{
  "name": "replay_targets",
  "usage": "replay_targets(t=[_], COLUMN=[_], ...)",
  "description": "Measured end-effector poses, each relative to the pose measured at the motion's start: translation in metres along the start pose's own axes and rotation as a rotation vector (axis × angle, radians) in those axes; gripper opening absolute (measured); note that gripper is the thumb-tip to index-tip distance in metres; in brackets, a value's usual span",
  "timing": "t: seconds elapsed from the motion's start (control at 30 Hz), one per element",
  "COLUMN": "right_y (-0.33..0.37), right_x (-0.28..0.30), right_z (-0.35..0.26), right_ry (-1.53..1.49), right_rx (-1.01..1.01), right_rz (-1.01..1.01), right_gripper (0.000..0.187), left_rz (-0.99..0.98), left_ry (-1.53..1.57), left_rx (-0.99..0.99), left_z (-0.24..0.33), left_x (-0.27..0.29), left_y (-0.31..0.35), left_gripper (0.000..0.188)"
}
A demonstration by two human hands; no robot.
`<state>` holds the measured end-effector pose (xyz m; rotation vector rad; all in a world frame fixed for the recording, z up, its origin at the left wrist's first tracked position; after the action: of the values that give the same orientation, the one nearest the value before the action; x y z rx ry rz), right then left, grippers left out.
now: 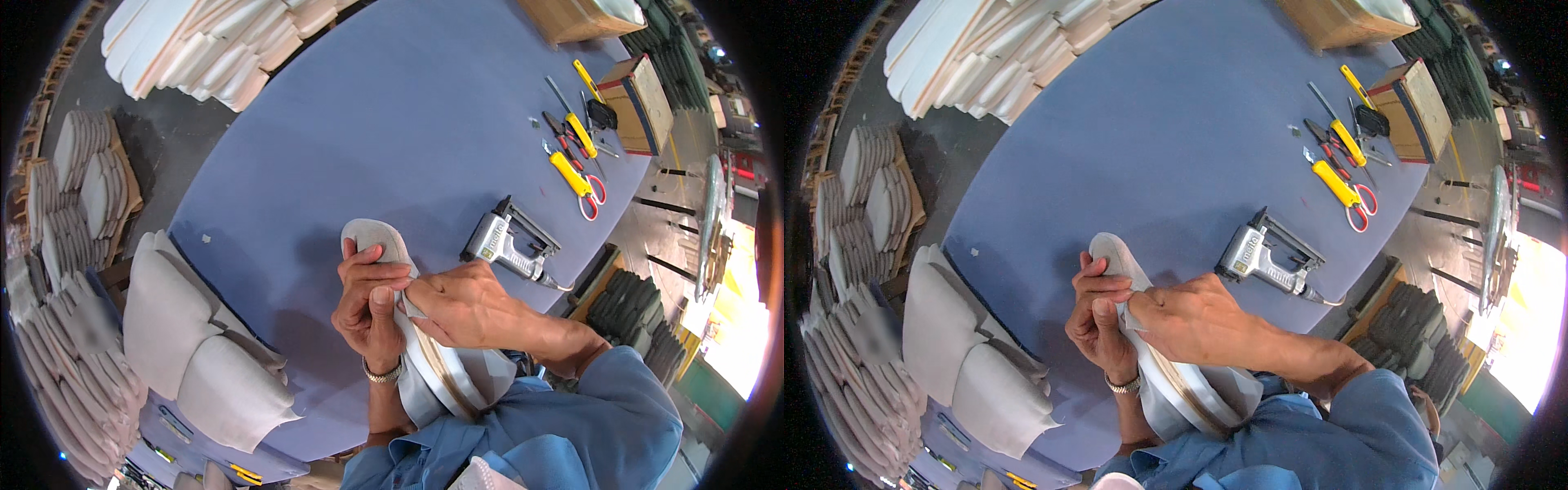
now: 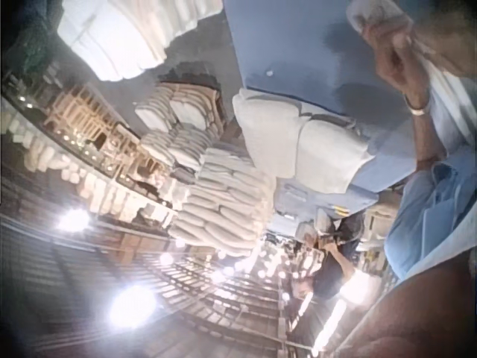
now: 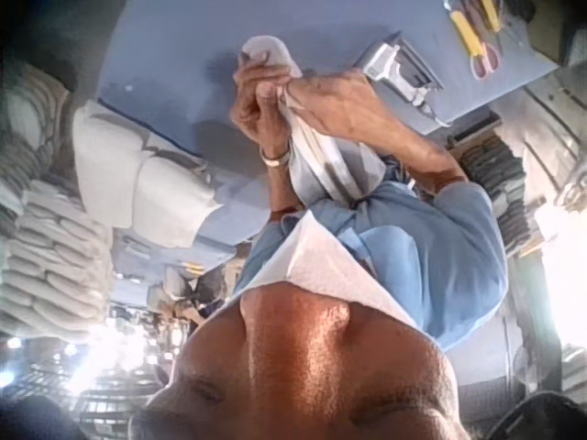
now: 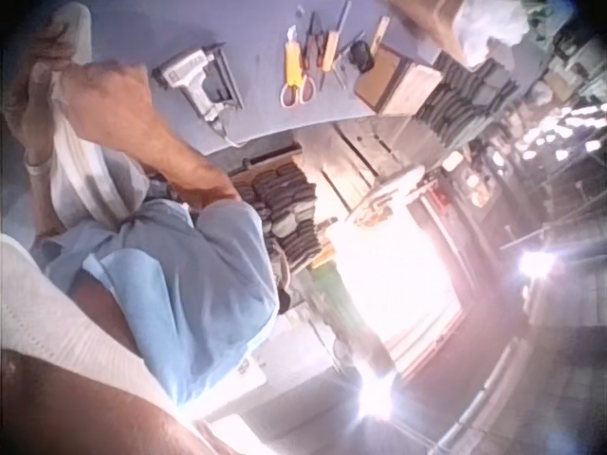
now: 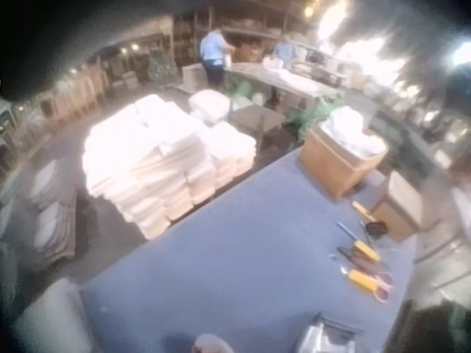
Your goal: The person wraps white fabric around cushion foam, staples the edges with a pneumatic stapler, and trims excess fabric with scissors. The person repeats this process on multiple cushions, stacking finished units on the table.
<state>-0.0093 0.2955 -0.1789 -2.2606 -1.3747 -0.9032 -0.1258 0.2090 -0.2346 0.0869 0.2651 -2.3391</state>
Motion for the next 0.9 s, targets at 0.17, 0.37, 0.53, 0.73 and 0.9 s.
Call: replay_targets(t=[0.17, 0.37, 0.53, 0.73, 0.9], right_y=[0.010, 0.010, 0.016, 0.096, 0.144], right_x=[-0.006, -0.017, -0.030, 0.002, -0.017], right_z=[-0.007, -0.014, 0.002, 0.077, 0.131], right_ry=[0.012, -0.124, -0.366, -0.193, 0.263], right_rx=[-0.047, -0.098, -0.072, -0.485, -0.565], right_rz=[-0.022, -0.012, -0.021, 0.276, 0.197], right_gripper=[0.026, 0.026, 0.023, 0.023, 0.084], left_rz=[-0.002, 0.061, 0.088, 0.059, 0.050], left_ry=[0.018, 0.013, -0.030, -0.082, -0.207], left_rx=[0.006, -0.016, -0.002, -0.014, -0.026], left_z=[0.000, -0.001, 0.003, 0.011, 0.021], left_x=[0.002, 0.017, 0.030, 0.046, 0.046], left_y=[0.007, 0.018, 0.020, 0.023, 0.024], left_gripper=[0.030, 0.041, 0.037, 0.034, 0.031])
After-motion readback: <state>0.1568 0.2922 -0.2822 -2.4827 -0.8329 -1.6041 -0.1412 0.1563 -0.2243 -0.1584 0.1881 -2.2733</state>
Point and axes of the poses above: each hand's wrist, its own y-axis away from the middle knuckle, its own x-axis out of the back of the hand, z = x × y, the point moved 2 cm from there along -y, towards the middle knuckle, and after that the axes turned 2 degrees about -x, right-handed, at the moved point
